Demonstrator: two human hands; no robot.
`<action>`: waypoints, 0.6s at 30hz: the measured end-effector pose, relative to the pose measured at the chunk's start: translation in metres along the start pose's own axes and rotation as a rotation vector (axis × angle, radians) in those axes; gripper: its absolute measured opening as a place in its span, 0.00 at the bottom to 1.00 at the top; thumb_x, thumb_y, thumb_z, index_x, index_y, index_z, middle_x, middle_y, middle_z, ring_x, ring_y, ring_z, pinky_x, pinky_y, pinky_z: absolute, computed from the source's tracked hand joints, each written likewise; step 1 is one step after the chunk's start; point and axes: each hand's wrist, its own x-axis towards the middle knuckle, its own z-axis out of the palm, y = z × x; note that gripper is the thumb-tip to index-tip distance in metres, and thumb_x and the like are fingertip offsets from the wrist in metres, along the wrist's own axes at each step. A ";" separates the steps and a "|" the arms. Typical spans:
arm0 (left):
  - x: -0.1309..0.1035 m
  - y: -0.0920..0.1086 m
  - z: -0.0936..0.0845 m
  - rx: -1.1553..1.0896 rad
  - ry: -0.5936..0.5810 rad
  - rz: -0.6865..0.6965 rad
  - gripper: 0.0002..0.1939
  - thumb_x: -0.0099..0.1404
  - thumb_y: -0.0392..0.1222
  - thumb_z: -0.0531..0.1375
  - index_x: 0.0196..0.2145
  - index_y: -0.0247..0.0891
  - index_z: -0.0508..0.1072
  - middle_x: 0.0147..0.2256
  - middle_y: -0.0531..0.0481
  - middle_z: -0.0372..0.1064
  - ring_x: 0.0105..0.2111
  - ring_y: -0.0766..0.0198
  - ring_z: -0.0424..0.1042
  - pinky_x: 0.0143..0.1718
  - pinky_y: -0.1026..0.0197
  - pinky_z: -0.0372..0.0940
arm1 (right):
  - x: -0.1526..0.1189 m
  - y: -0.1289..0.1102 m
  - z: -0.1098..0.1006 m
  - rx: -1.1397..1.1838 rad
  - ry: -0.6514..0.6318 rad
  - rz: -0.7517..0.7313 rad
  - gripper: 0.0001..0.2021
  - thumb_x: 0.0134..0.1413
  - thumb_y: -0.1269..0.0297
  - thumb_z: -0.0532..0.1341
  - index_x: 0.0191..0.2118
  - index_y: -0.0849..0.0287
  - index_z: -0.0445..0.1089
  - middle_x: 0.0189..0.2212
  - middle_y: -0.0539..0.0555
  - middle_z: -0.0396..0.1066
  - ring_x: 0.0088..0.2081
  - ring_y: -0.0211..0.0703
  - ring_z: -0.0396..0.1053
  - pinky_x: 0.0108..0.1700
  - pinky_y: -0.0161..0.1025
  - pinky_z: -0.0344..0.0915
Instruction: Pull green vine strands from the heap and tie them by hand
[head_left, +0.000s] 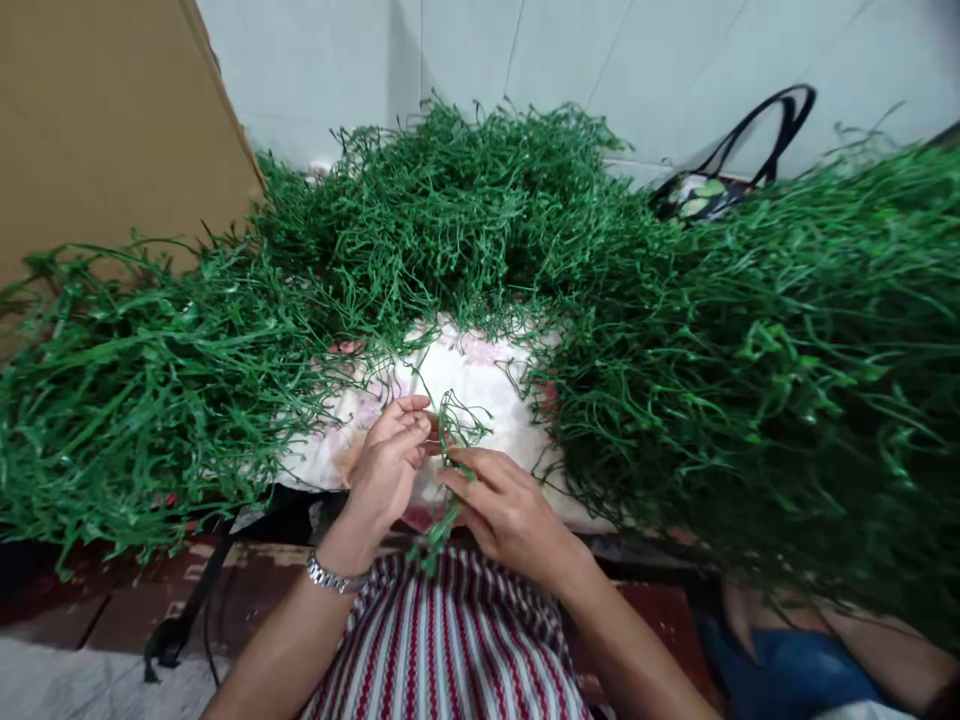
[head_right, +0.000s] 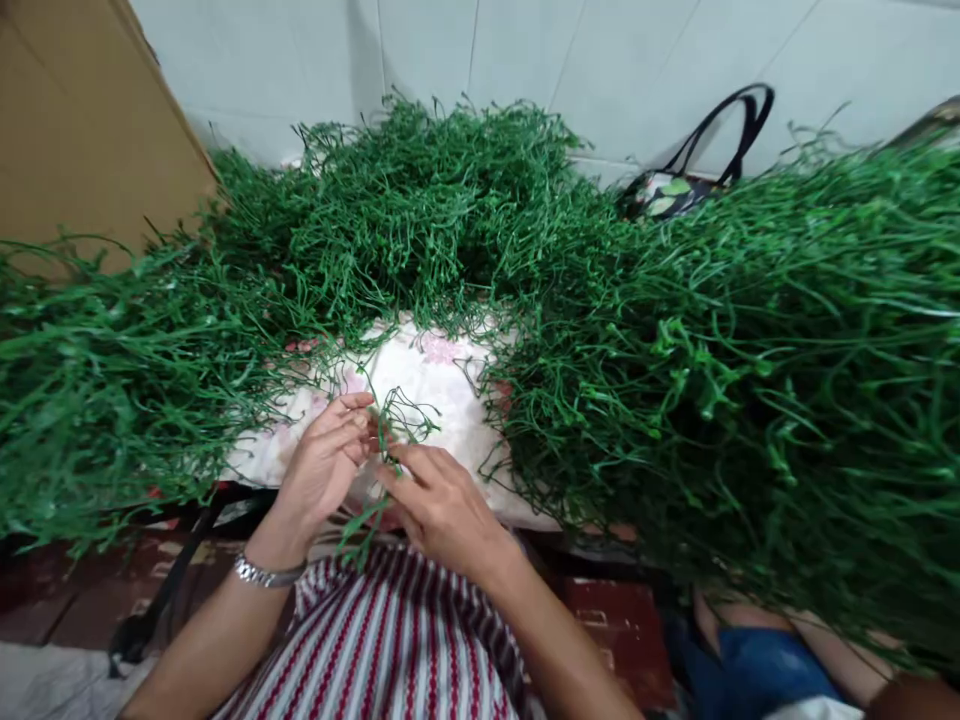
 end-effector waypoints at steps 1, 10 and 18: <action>0.000 -0.002 0.000 0.006 0.021 -0.012 0.15 0.50 0.36 0.64 0.37 0.36 0.68 0.26 0.56 0.63 0.24 0.74 0.64 0.26 0.71 0.60 | -0.002 -0.004 0.002 -0.030 -0.056 -0.016 0.16 0.57 0.68 0.55 0.52 0.58 0.63 0.51 0.60 0.63 0.52 0.47 0.61 0.52 0.48 0.63; -0.021 0.002 -0.022 0.529 -0.121 -0.022 0.05 0.54 0.39 0.62 0.29 0.35 0.73 0.25 0.54 0.66 0.21 0.73 0.60 0.23 0.69 0.55 | -0.024 -0.011 -0.015 0.286 0.096 -0.147 0.11 0.55 0.65 0.57 0.43 0.62 0.70 0.48 0.61 0.67 0.49 0.44 0.66 0.48 0.42 0.65; -0.052 0.002 -0.031 1.224 -0.660 0.106 0.11 0.62 0.33 0.51 0.31 0.35 0.74 0.28 0.48 0.70 0.31 0.64 0.68 0.34 0.63 0.59 | 0.004 0.002 -0.001 1.018 0.114 0.533 0.17 0.57 0.59 0.56 0.50 0.60 0.63 0.32 0.53 0.69 0.30 0.34 0.66 0.31 0.32 0.64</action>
